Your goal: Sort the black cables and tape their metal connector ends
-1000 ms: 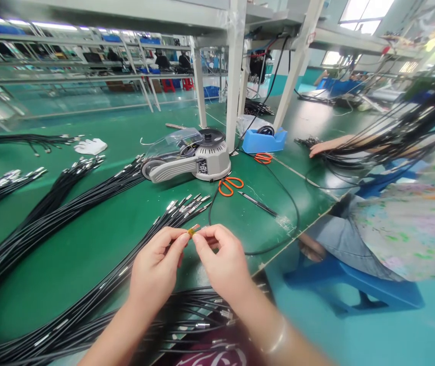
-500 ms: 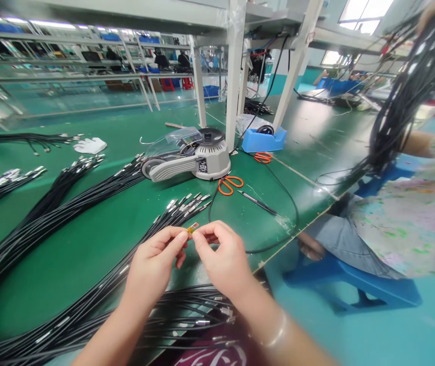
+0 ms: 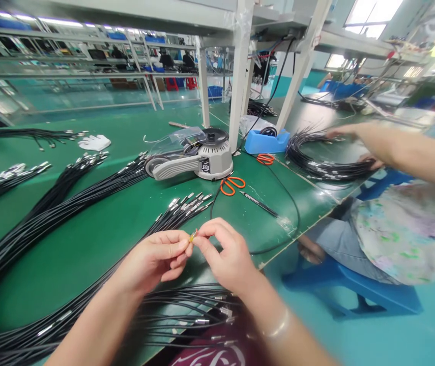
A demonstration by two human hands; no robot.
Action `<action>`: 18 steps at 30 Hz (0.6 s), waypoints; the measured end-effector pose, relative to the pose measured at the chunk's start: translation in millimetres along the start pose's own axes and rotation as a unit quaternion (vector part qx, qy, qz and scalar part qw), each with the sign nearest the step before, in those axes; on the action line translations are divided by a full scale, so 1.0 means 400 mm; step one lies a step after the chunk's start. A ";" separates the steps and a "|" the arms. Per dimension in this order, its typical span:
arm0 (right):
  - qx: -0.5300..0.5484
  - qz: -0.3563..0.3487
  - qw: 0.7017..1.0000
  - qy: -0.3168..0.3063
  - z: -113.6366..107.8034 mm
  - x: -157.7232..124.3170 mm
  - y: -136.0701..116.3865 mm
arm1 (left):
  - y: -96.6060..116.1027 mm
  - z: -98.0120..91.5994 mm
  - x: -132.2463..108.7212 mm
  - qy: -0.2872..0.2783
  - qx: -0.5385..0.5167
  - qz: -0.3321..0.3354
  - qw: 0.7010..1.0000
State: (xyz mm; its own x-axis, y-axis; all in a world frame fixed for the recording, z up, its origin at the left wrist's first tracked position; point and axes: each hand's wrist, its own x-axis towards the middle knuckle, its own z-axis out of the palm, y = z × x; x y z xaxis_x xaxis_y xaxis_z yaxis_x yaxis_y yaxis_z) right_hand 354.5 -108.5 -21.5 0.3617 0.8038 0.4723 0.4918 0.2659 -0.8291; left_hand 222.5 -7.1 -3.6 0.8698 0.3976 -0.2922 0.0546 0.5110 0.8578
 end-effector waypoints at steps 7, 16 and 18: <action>0.015 0.049 0.997 0.058 -0.034 0.009 0.045 | -0.014 0.027 -0.010 0.106 0.287 0.156 0.939; 0.073 0.105 0.992 -0.015 -0.059 -0.026 0.033 | -0.065 0.026 0.012 0.187 0.538 0.430 0.701; 0.019 0.038 0.999 -0.030 -0.064 -0.019 0.037 | -0.062 0.027 0.012 0.181 0.543 0.430 0.698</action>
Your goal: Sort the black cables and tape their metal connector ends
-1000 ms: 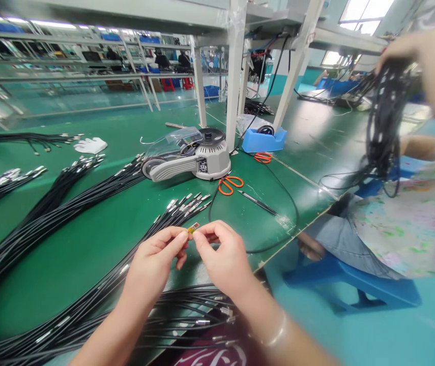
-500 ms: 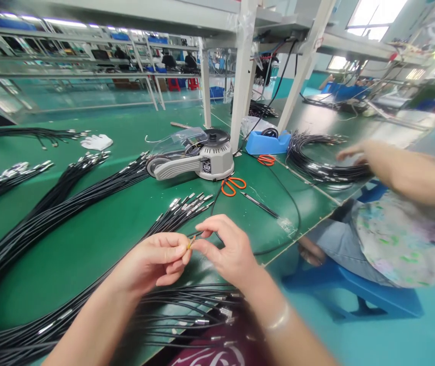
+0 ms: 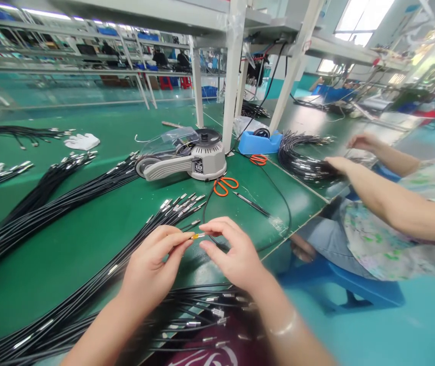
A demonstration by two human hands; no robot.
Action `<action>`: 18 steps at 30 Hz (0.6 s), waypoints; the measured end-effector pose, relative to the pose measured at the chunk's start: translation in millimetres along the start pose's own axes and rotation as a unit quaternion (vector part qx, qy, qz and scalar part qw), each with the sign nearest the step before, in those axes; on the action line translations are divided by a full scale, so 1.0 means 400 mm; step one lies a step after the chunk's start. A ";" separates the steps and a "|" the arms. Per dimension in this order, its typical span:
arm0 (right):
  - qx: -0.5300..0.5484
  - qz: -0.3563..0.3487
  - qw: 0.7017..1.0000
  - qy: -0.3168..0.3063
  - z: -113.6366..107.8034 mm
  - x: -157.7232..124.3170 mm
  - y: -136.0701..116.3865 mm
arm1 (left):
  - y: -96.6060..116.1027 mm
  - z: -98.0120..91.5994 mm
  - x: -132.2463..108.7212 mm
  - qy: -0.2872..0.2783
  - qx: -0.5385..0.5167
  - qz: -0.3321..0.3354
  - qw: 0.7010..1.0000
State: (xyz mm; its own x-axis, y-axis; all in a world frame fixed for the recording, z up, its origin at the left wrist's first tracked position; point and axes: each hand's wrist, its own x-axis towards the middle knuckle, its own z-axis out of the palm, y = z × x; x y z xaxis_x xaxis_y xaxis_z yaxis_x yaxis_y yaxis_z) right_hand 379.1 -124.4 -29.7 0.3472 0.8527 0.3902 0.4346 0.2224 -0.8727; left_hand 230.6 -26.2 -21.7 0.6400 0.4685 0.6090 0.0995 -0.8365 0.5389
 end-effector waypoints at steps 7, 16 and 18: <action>-0.074 -0.125 0.988 -0.054 -0.020 0.032 0.008 | 0.006 -0.003 0.006 -0.059 -0.022 -0.021 0.998; 0.125 0.047 0.991 -0.012 -0.025 0.008 0.023 | -0.005 0.012 -0.007 -0.006 0.037 0.030 0.999; 0.177 0.152 0.972 0.007 -0.026 0.004 0.019 | -0.008 0.017 -0.008 0.000 0.056 0.043 0.997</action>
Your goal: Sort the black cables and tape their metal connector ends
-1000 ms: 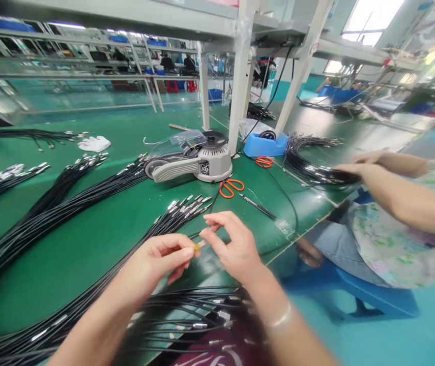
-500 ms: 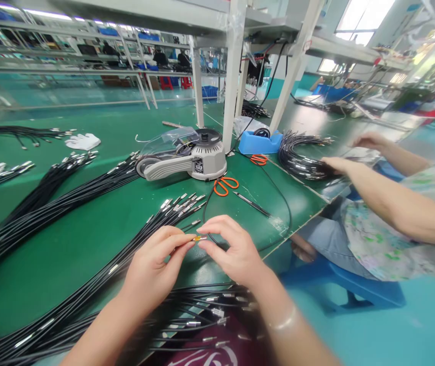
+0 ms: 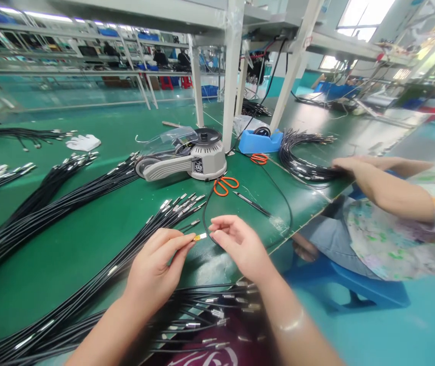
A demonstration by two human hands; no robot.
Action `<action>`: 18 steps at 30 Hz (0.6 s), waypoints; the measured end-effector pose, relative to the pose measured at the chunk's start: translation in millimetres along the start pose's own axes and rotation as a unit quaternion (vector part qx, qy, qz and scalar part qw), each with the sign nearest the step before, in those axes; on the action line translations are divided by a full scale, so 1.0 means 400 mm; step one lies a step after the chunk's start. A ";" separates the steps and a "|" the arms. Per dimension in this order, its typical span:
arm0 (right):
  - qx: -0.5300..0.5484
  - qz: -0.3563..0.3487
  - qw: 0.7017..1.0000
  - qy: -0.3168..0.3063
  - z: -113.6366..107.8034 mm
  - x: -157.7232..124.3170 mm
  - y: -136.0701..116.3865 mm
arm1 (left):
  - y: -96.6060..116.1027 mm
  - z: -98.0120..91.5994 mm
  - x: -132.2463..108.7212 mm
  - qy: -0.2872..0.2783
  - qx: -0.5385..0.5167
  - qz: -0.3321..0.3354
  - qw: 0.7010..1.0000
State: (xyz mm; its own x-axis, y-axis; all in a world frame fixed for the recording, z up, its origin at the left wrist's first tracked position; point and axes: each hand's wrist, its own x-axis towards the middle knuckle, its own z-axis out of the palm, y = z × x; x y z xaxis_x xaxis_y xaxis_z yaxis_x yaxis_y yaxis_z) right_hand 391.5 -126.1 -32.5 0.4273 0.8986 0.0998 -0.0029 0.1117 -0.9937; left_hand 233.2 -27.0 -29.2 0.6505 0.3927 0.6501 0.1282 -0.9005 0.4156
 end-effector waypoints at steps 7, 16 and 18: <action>-0.007 0.130 0.991 0.007 0.018 0.016 -0.017 | -0.005 0.017 -0.004 0.002 0.030 0.029 0.999; -0.030 0.172 0.984 -0.030 0.005 0.019 -0.009 | -0.008 0.027 -0.014 0.001 0.018 0.041 0.999; -0.022 0.175 0.984 -0.041 0.002 0.018 -0.003 | -0.004 0.024 -0.009 -0.023 -0.001 -0.008 1.000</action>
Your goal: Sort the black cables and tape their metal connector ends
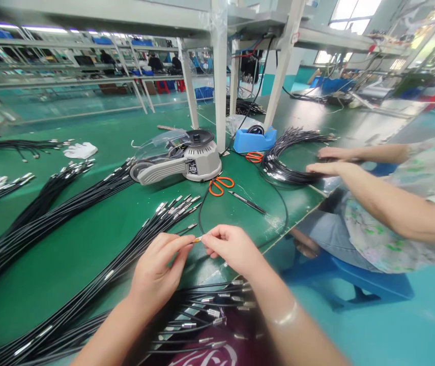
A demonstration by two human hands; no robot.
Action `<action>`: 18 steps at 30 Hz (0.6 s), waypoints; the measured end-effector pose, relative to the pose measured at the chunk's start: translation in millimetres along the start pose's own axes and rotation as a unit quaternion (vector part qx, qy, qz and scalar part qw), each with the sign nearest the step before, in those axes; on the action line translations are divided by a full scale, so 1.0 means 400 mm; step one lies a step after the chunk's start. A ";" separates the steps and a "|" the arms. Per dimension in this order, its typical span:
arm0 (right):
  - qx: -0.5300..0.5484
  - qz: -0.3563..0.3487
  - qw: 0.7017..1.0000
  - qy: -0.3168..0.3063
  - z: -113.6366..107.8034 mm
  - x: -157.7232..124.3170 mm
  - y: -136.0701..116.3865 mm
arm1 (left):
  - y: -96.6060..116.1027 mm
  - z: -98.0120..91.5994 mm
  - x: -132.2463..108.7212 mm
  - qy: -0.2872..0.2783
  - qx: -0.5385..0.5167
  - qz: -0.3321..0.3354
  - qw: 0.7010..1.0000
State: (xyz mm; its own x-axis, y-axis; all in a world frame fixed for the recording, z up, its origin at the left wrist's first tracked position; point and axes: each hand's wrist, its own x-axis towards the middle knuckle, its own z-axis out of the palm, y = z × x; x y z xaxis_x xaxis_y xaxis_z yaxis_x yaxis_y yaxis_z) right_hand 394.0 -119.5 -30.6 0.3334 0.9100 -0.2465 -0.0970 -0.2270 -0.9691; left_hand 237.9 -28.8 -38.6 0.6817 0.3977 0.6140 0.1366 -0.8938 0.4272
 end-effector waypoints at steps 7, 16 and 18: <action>0.009 -0.014 1.000 -0.003 -0.004 0.006 0.005 | 0.005 -0.040 0.022 -0.165 -0.053 -0.147 0.974; -0.003 0.004 0.999 -0.038 -0.020 -0.007 0.034 | -0.088 -0.205 -0.047 -0.091 0.131 -0.230 0.960; -0.014 0.014 0.999 -0.041 -0.024 -0.007 0.045 | -0.099 -0.253 -0.087 -0.066 0.163 -0.249 0.952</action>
State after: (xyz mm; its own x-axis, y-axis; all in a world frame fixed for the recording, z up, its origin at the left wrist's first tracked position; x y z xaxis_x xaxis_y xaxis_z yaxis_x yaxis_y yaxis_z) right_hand 400.4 -129.6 -47.5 0.2534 0.9279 -0.2735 -0.0794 -0.2618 -0.9618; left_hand 135.9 13.9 -9.7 0.5550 0.7790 0.2916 0.6676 -0.6263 0.4025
